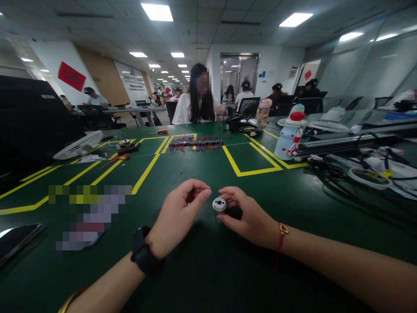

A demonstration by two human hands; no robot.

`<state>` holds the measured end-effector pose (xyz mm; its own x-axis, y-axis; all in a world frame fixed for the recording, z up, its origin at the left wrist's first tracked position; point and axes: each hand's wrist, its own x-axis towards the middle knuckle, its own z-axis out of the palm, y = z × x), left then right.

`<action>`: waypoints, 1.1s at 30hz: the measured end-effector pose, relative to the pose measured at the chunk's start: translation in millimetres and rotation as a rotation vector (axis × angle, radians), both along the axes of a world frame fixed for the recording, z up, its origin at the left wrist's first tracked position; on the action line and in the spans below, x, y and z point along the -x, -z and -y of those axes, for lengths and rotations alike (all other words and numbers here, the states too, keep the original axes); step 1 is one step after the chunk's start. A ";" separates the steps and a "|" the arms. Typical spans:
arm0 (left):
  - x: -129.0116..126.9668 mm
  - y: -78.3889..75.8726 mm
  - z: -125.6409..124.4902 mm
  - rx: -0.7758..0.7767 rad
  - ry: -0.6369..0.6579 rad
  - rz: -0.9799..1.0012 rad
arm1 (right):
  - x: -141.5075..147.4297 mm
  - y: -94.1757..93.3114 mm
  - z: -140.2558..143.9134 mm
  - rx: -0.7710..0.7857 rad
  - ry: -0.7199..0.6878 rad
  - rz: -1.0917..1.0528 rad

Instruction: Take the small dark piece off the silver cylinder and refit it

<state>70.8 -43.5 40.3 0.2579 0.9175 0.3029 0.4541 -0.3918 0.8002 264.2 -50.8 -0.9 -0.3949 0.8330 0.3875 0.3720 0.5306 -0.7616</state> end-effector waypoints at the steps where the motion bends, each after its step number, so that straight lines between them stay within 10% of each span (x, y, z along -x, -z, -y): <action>1: 3.5 1.5 -0.5 0.041 0.003 -0.019 | -0.3 -0.8 0.4 -0.009 0.007 0.006; 14: 13.3 26.1 -0.3 -0.006 0.164 -0.370 | -4.6 -6.3 -0.6 -0.112 0.070 0.128; 22: 47.4 17.9 -19.8 0.139 -0.185 -0.297 | -140.8 -36.2 -73.2 -0.069 1.039 0.342; 26: 54.0 22.6 -27.7 0.186 -0.245 -0.257 | -197.9 -31.1 -81.2 0.057 1.311 0.483; 30: 50.9 25.2 -26.7 0.171 -0.233 -0.261 | -184.3 -32.5 -72.7 -0.047 1.415 0.575; 33: 48.3 25.6 -25.5 0.158 -0.229 -0.270 | -137.7 -38.9 -61.4 -0.278 1.213 0.674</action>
